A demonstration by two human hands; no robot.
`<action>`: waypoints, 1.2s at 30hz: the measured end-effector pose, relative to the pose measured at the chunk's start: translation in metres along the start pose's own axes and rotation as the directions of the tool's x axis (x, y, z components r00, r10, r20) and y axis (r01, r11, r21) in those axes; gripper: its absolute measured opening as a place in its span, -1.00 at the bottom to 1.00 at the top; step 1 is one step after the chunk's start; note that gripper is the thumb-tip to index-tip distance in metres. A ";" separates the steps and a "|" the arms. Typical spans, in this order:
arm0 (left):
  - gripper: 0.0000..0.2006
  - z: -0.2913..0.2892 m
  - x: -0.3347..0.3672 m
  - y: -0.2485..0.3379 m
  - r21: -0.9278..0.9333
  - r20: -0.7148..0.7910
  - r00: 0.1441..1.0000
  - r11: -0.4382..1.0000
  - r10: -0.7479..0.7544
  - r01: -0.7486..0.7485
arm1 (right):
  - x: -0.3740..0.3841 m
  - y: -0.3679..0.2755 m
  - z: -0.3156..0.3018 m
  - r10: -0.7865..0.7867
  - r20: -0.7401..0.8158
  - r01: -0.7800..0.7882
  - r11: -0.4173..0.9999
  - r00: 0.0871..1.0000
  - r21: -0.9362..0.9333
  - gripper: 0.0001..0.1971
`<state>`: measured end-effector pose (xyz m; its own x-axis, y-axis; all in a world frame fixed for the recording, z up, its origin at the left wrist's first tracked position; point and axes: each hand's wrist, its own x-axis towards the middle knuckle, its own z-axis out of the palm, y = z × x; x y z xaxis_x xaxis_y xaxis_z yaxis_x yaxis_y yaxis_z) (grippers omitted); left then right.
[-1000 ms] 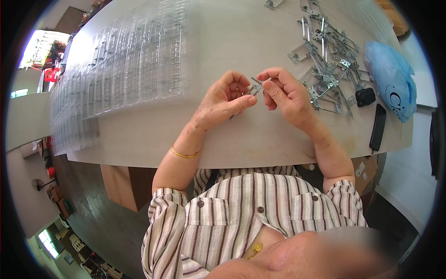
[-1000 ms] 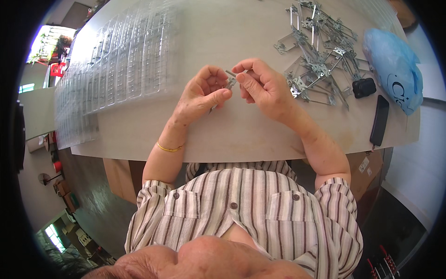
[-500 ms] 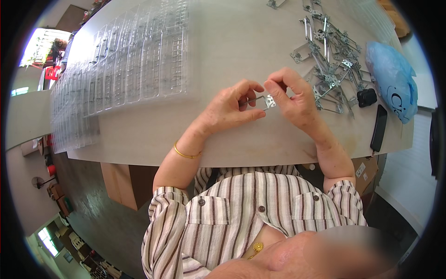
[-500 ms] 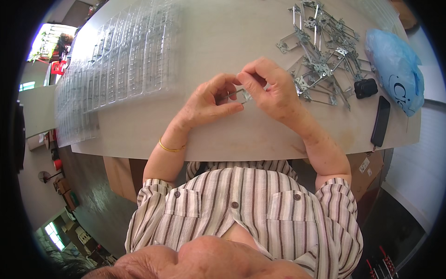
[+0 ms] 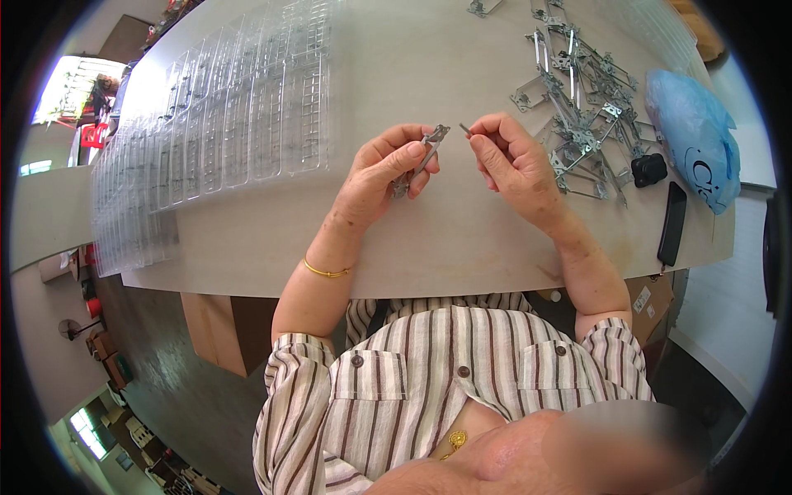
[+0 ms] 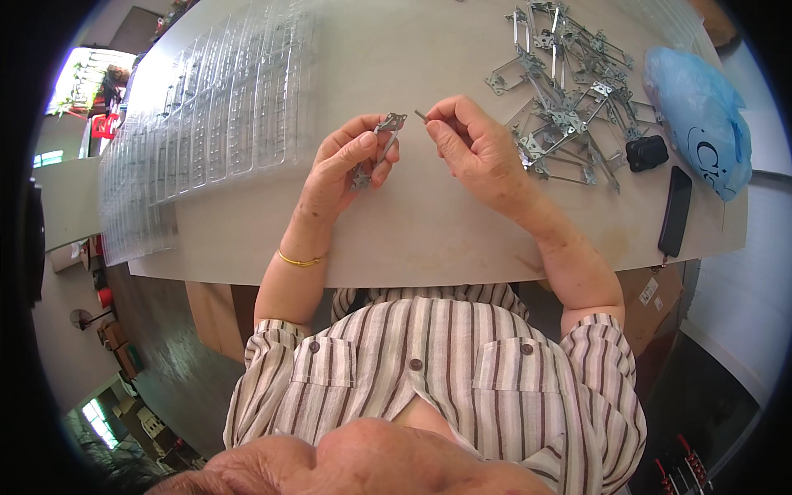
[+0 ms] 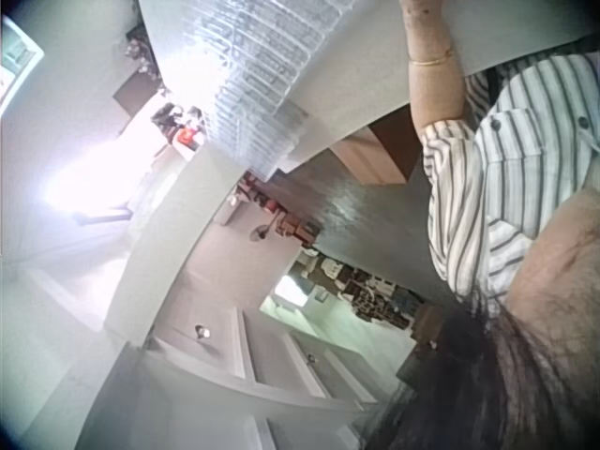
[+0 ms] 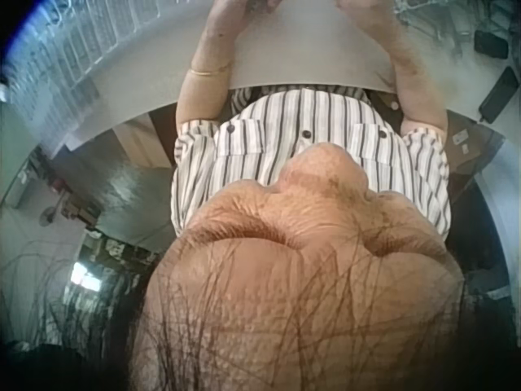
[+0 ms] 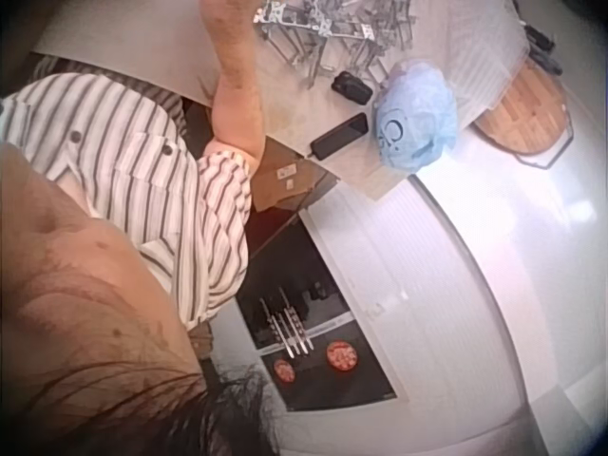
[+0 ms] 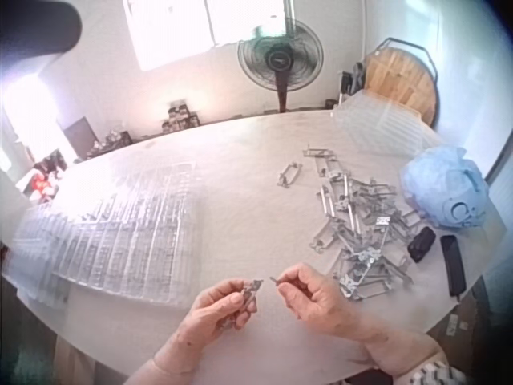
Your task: Manually assemble small metal bracket components and place them into a plastic organizer tray.
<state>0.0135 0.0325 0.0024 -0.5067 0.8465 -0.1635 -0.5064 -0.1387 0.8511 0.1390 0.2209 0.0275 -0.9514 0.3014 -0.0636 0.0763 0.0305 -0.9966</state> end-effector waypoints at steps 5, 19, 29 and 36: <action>-0.63 0.000 0.000 -0.001 -0.007 0.003 1.000 1.000 0.016 -0.016 | -0.001 0.000 0.001 -0.041 0.033 0.044 0.993 0.999 -0.108 -0.89; -0.63 0.000 0.007 0.003 0.115 0.012 1.000 0.993 0.009 -0.010 | 0.005 -0.004 -0.002 0.026 0.047 -0.020 0.993 0.999 -0.114 -0.88; -0.66 0.001 -0.006 -0.006 0.170 0.097 0.991 0.983 -0.088 0.071 | -0.003 -0.012 -0.002 0.225 0.206 -0.260 0.951 0.952 0.167 -0.75; -0.64 0.010 -0.012 0.001 0.192 0.154 0.984 0.980 -0.087 0.056 | -0.007 -0.012 -0.011 0.212 0.308 -0.308 0.901 0.927 0.306 -0.77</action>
<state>0.0266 0.0272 0.0104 -0.3474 0.9243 -0.1580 -0.3908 0.0104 0.9204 0.1483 0.2291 0.0408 -0.9580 -0.0080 -0.2865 0.2704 -0.3571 -0.8941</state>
